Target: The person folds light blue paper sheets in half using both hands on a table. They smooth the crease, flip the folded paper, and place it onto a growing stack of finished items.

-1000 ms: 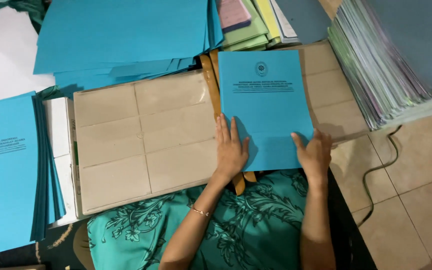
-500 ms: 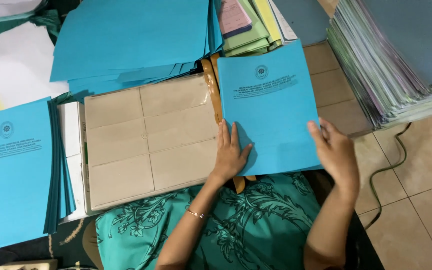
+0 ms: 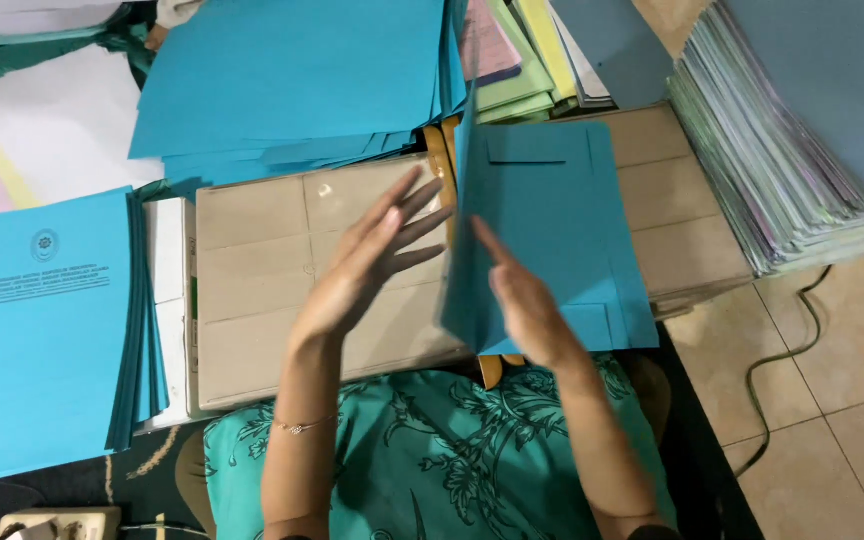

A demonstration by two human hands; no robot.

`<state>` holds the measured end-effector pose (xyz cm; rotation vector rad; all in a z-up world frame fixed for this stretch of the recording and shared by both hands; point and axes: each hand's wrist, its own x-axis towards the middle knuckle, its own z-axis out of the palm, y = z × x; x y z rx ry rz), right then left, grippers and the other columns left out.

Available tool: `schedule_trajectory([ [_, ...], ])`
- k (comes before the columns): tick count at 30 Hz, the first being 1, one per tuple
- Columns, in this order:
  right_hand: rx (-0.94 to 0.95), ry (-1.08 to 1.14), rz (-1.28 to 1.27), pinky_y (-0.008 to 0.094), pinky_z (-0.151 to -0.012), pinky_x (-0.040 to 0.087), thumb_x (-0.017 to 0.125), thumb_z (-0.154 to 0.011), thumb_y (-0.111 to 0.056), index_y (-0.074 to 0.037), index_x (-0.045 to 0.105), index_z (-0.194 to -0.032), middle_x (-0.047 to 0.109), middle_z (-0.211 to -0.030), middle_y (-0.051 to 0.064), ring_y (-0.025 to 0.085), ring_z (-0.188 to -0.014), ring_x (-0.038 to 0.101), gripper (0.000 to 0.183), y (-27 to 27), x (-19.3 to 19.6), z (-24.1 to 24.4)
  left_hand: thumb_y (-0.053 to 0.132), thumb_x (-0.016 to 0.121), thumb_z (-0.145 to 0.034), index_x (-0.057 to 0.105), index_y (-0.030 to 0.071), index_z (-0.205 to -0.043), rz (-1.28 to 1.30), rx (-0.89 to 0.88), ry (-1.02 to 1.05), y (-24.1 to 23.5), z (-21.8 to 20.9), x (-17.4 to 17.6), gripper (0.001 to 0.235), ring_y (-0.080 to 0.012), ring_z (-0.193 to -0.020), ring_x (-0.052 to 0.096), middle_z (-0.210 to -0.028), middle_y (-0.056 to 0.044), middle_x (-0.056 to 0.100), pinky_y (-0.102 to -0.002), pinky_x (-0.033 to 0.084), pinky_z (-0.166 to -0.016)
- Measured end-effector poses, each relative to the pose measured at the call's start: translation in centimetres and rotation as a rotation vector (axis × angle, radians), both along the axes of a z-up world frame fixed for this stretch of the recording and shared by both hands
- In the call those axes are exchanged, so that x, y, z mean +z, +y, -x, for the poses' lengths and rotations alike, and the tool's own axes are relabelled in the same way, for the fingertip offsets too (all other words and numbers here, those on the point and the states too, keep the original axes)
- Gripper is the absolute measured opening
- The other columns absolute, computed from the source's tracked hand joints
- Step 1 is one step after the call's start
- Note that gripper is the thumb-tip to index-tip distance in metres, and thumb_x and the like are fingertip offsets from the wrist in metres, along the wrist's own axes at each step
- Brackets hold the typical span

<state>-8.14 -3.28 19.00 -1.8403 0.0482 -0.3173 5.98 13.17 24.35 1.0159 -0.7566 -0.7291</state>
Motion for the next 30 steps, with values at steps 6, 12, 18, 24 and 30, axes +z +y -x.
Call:
schedule_trajectory([
  [6,0.113,0.357,0.478,0.073,-0.117,0.016,0.044,-0.11,-0.039,-0.023,0.014,-0.168,0.009,-0.173,0.018,0.044,-0.156,0.013,0.068,2.6,-4.1,-3.3,-0.001,0.058,-0.094,0.029,0.006,-0.16,-0.291,0.213,-0.182,7.0,-4.1,-3.4,0.072,-0.0474,-0.136,0.043,-0.156,-0.028,0.042,-0.058,0.052,-0.092],
  [12,0.112,0.401,0.828,0.068,-0.121,0.01,0.037,-0.109,-0.054,-0.025,0.019,-0.167,0.012,-0.173,0.012,0.035,-0.158,0.014,0.068,0.9,-10.2,-3.7,-0.019,0.054,-0.085,0.029,0.003,-0.16,-0.499,0.369,-0.091,10.6,-7.1,-10.5,0.082,-0.0542,-0.132,0.045,-0.154,-0.029,0.044,-0.069,0.045,-0.095],
  [18,-0.163,0.37,1.011,0.069,-0.119,0.021,0.042,-0.107,-0.056,-0.019,0.036,-0.162,0.029,-0.169,0.018,0.04,-0.154,0.027,0.067,-4.3,-11.6,-2.4,-0.016,0.055,-0.086,0.038,0.003,-0.158,-0.691,0.517,-0.098,11.4,-7.0,-17.1,0.077,-0.0514,-0.13,0.053,-0.146,-0.031,0.053,-0.067,0.045,-0.1],
  [24,-0.363,0.523,0.98,0.065,-0.124,0.012,0.032,-0.11,-0.053,-0.023,0.032,-0.165,0.024,-0.172,0.011,0.034,-0.159,0.018,0.062,-7.7,-14.1,-1.3,0.033,0.079,-0.084,0.049,0.005,-0.153,-1.226,0.919,-0.967,6.0,-3.0,-24.5,0.081,-0.0496,-0.142,0.04,-0.159,-0.033,0.028,-0.065,0.038,-0.112],
  [30,-0.367,0.523,0.93,0.065,-0.124,0.01,0.031,-0.11,-0.052,-0.022,0.033,-0.164,0.024,-0.172,0.011,0.035,-0.159,0.018,0.062,-7.2,-13.3,-1.4,0.048,0.074,-0.088,0.043,-0.003,-0.152,-0.974,0.655,-1.239,-2.7,4.0,-20.0,0.087,-0.0466,-0.153,0.024,-0.163,-0.031,0.028,-0.068,0.015,-0.119],
])
